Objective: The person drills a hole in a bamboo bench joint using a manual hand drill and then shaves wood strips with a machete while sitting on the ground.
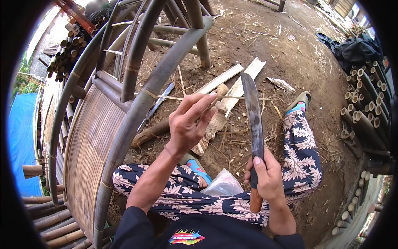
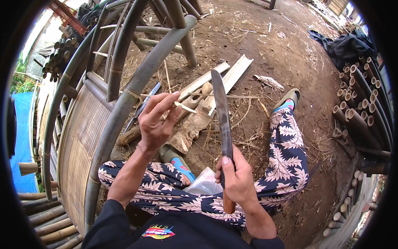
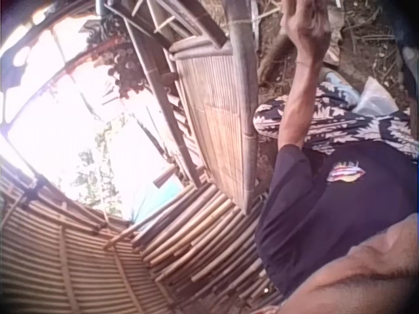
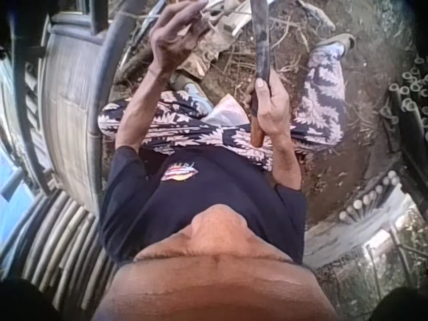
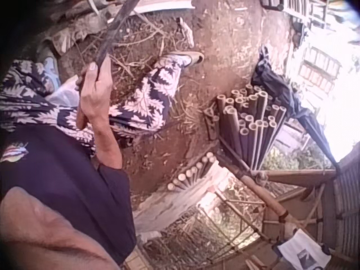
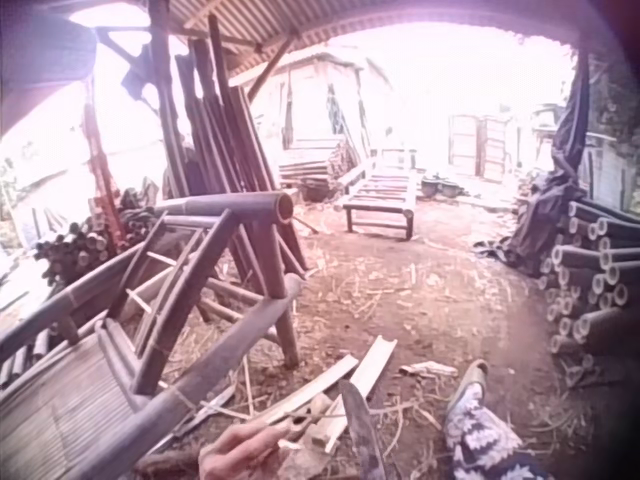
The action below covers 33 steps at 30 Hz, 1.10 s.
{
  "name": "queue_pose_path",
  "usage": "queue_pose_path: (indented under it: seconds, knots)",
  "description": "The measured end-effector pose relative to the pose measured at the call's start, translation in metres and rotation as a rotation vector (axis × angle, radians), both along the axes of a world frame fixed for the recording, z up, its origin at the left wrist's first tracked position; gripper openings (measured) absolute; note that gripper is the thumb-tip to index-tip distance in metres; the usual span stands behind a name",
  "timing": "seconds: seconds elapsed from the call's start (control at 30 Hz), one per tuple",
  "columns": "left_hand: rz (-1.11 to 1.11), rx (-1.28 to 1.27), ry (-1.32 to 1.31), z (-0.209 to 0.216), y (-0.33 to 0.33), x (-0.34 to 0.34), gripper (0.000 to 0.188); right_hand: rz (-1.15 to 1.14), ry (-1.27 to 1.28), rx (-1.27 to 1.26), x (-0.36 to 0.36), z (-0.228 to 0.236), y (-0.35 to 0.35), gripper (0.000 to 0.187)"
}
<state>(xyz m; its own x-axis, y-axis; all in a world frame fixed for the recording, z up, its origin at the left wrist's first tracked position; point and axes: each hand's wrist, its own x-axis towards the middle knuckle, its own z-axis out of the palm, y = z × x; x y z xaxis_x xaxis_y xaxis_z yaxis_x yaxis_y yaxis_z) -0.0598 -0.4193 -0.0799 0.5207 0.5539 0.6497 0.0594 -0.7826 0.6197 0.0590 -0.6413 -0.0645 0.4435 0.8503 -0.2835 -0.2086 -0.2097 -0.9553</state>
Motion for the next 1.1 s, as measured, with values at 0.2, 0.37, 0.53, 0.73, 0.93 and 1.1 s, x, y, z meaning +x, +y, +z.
queue_pose_path:
  seconds: [0.2, 0.37, 0.53, 0.73, 0.93, 1.1]
  knots:
    - [-0.097, -0.214, 0.007, 0.003, -0.014, -0.003, 0.044, 0.042, -0.107, -0.040, -0.010, 0.022, -0.002, 0.024]
    - [-0.251, -0.453, -0.058, -0.005, -0.037, -0.005, 0.035, 0.100, -0.208, -0.168, -0.019, 0.039, -0.008, 0.029]
    - [-0.212, -0.356, -0.016, -0.001, -0.053, -0.007, 0.030, 0.113, -0.384, -0.033, -0.029, 0.028, -0.014, 0.029]
    - [-0.177, -0.218, 0.051, 0.002, -0.058, -0.009, 0.033, 0.109, -0.410, 0.006, -0.033, 0.023, -0.018, 0.028]
    - [-0.175, -0.225, 0.056, -0.001, -0.062, -0.007, 0.034, 0.098, -0.363, -0.005, -0.033, 0.025, -0.022, 0.028]
    - [-0.191, -0.231, 0.030, -0.001, -0.063, -0.004, 0.035, 0.094, -0.344, -0.001, -0.033, 0.024, -0.023, 0.028]
